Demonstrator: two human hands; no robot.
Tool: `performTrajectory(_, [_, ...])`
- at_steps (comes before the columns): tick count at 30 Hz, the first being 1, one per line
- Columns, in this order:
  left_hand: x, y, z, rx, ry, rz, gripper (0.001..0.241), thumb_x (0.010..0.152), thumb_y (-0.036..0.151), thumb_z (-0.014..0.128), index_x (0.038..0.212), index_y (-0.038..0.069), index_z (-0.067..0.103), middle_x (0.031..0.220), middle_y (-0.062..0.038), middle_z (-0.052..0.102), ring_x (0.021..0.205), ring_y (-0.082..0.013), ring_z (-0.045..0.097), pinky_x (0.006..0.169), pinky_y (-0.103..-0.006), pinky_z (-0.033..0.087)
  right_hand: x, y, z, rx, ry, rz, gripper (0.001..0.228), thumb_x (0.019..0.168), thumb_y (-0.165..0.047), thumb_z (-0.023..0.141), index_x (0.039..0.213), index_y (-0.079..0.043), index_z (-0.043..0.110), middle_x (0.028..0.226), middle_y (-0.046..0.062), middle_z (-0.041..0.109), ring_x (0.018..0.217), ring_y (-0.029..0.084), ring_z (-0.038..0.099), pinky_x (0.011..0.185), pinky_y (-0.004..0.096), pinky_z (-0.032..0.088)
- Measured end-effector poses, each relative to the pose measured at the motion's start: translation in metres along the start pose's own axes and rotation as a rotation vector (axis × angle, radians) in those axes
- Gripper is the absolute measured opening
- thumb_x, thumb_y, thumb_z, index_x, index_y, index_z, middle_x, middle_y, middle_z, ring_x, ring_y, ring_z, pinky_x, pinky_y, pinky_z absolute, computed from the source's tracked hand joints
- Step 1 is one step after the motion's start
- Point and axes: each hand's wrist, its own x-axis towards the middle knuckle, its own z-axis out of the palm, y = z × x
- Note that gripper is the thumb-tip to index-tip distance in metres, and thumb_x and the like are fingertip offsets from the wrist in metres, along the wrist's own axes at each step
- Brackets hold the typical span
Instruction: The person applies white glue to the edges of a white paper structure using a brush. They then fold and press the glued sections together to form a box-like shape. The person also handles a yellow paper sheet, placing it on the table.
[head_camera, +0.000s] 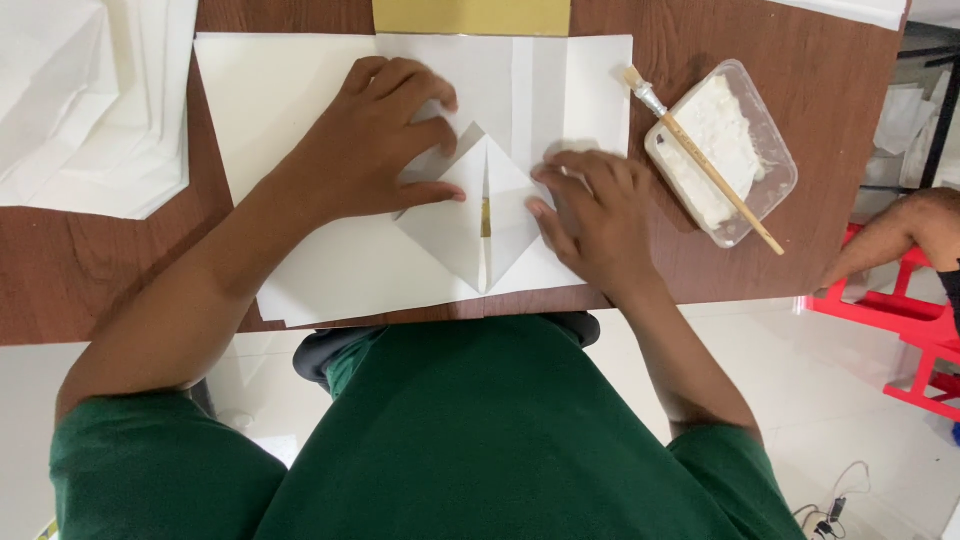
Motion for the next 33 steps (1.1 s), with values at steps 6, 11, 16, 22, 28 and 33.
performTrajectory(6, [-0.002, -0.005, 0.006, -0.164, -0.036, -0.034, 0.033, 0.094, 0.037, 0.087, 0.075, 0.014, 0.073, 0.109, -0.004, 0.06, 0.109, -0.0283, 0.054, 0.096, -0.0472, 0.035, 0.03, 0.011, 0.013, -0.054, 0.015, -0.04, 0.031, 0.1, -0.044, 0.08, 0.096, -0.015, 0.071, 0.107, 0.003, 0.06, 0.097, 0.027, 0.053, 0.086, 0.044, 0.033])
performTrajectory(11, [-0.002, -0.005, 0.001, -0.259, -0.066, -0.084, 0.027, 0.091, 0.037, 0.088, 0.08, 0.017, 0.074, 0.109, -0.002, 0.058, 0.107, -0.0264, 0.054, 0.096, -0.0452, 0.034, 0.043, 0.032, 0.014, 0.228, -0.145, -0.027, 0.028, 0.093, -0.037, 0.089, 0.09, -0.017, 0.07, 0.099, -0.003, 0.056, 0.09, 0.02, 0.051, 0.093, 0.041, 0.032])
performTrajectory(16, [-0.001, -0.005, 0.007, -0.24, -0.069, -0.118, 0.02, 0.088, 0.033, 0.09, 0.085, 0.018, 0.077, 0.105, 0.0, 0.057, 0.102, -0.0242, 0.051, 0.093, -0.0427, 0.031, 0.042, 0.041, 0.011, 0.443, -0.155, -0.019, 0.018, 0.091, -0.027, 0.091, 0.092, -0.019, 0.075, 0.1, -0.005, 0.056, 0.093, 0.015, 0.05, 0.096, 0.038, 0.024])
performTrajectory(22, [-0.002, -0.005, 0.0, -0.24, -0.084, -0.087, 0.021, 0.088, 0.03, 0.09, 0.086, 0.016, 0.076, 0.106, -0.002, 0.061, 0.104, -0.0268, 0.053, 0.095, -0.044, 0.034, 0.039, 0.038, 0.008, 0.394, -0.111, -0.063, 0.018, 0.093, -0.022, 0.091, 0.096, -0.015, 0.074, 0.1, -0.003, 0.059, 0.093, 0.019, 0.052, 0.097, 0.041, 0.028])
performTrajectory(28, [-0.001, -0.008, -0.002, -0.278, -0.191, -0.094, 0.013, 0.092, 0.027, 0.083, 0.092, 0.016, 0.078, 0.106, -0.001, 0.063, 0.106, -0.0258, 0.053, 0.099, -0.0447, 0.03, 0.038, 0.034, 0.008, 0.3, -0.039, -0.188, 0.016, 0.097, -0.018, 0.087, 0.096, -0.01, 0.073, 0.098, 0.002, 0.066, 0.088, 0.02, 0.058, 0.092, 0.037, 0.033])
performTrajectory(33, [0.001, -0.003, -0.009, -0.272, -0.163, -0.087, 0.009, 0.093, 0.025, 0.082, 0.094, 0.017, 0.078, 0.107, -0.001, 0.064, 0.105, -0.0255, 0.055, 0.099, -0.0443, 0.031, 0.039, 0.027, 0.005, 0.315, -0.021, -0.213, 0.012, 0.099, -0.01, 0.083, 0.097, -0.007, 0.072, 0.092, 0.005, 0.067, 0.081, 0.022, 0.058, 0.081, 0.035, 0.039])
